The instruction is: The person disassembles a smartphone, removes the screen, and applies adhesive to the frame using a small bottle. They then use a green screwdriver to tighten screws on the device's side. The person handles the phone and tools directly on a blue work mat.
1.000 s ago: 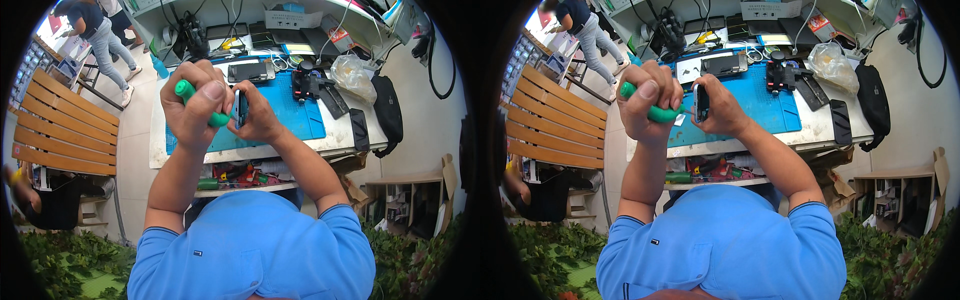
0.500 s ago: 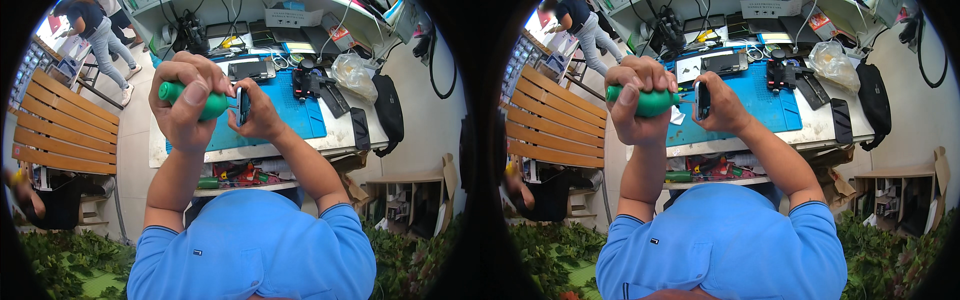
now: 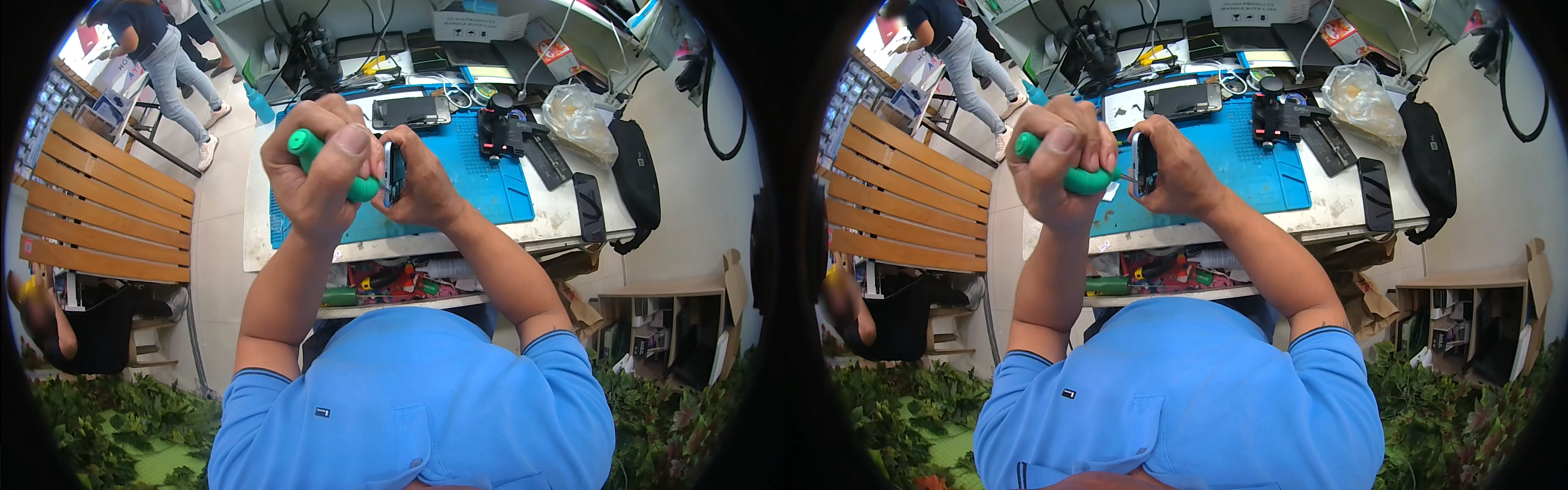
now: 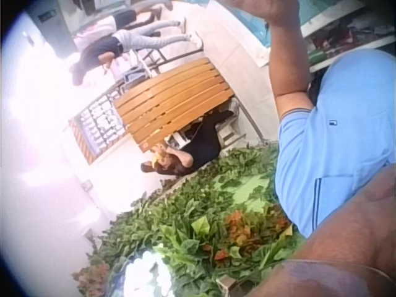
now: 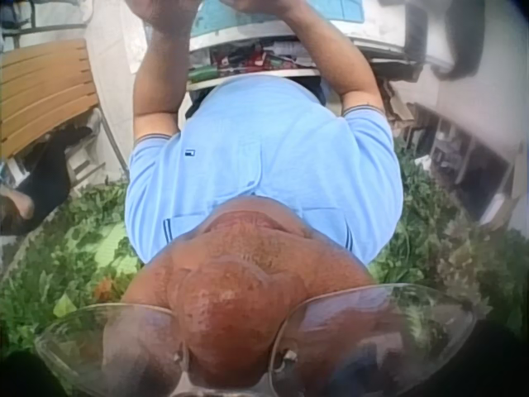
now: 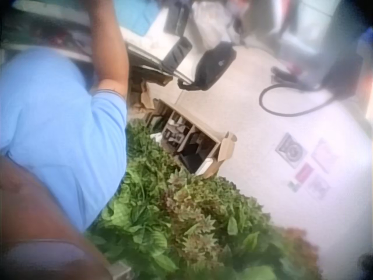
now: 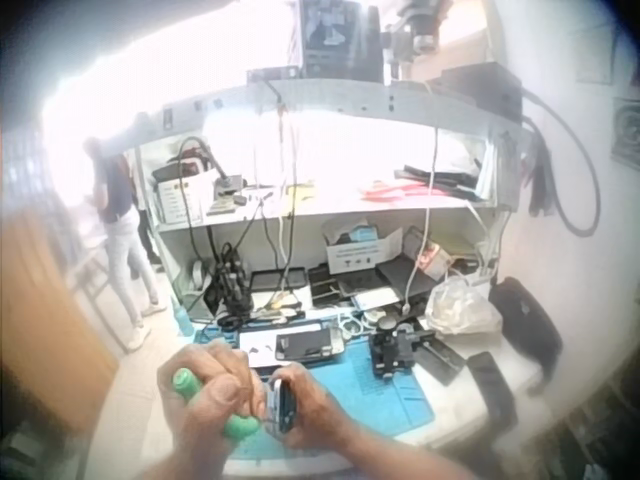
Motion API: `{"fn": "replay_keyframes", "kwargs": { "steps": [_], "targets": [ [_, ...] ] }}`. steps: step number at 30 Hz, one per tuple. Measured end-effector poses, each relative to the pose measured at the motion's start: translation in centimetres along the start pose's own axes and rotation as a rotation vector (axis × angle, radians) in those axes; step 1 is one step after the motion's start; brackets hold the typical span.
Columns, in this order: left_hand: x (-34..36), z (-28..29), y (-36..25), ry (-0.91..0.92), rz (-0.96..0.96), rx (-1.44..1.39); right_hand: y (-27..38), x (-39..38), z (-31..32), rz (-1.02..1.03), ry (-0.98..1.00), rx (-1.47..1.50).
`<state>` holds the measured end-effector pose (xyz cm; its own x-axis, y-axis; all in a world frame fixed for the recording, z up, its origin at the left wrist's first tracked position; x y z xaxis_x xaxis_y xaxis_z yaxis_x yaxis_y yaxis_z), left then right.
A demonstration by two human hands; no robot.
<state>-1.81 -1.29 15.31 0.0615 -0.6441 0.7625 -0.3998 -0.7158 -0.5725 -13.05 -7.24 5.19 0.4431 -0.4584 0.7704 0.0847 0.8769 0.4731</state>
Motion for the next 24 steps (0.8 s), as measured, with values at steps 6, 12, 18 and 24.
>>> {"fn": "replay_keyframes", "kwargs": {
  "steps": [6,12,18,24],
  "targets": [
    [0.9,-0.4,-1.8,0.023,-0.134,-0.074,-0.3,-0.3,-0.1,0.021,-0.012,-0.03],
    [0.0,0.2,-0.2,0.058,0.002,-0.012,-0.2,-0.2,0.0,0.021,0.004,-0.03],
    [0.5,-0.3,-1.4,-0.008,-0.071,-0.087,-0.3,-0.2,0.1,0.023,-0.005,-0.039],
    [-0.5,0.0,-0.8,-0.008,-0.015,0.004,-0.4,-0.2,0.0,0.018,0.005,-0.026]
  ]
}}
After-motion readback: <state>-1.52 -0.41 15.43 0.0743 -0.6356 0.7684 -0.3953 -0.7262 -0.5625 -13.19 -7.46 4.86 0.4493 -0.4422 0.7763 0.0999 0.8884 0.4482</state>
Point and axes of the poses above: each hand's wrist, its own x-axis towards the middle knuckle, its own z-axis out of the back of the hand, y = z × x, the point moved 10 cm from there along x, towards the middle knuckle, and after that the axes turned 7 degrees about -x, right-handed, at the moved point
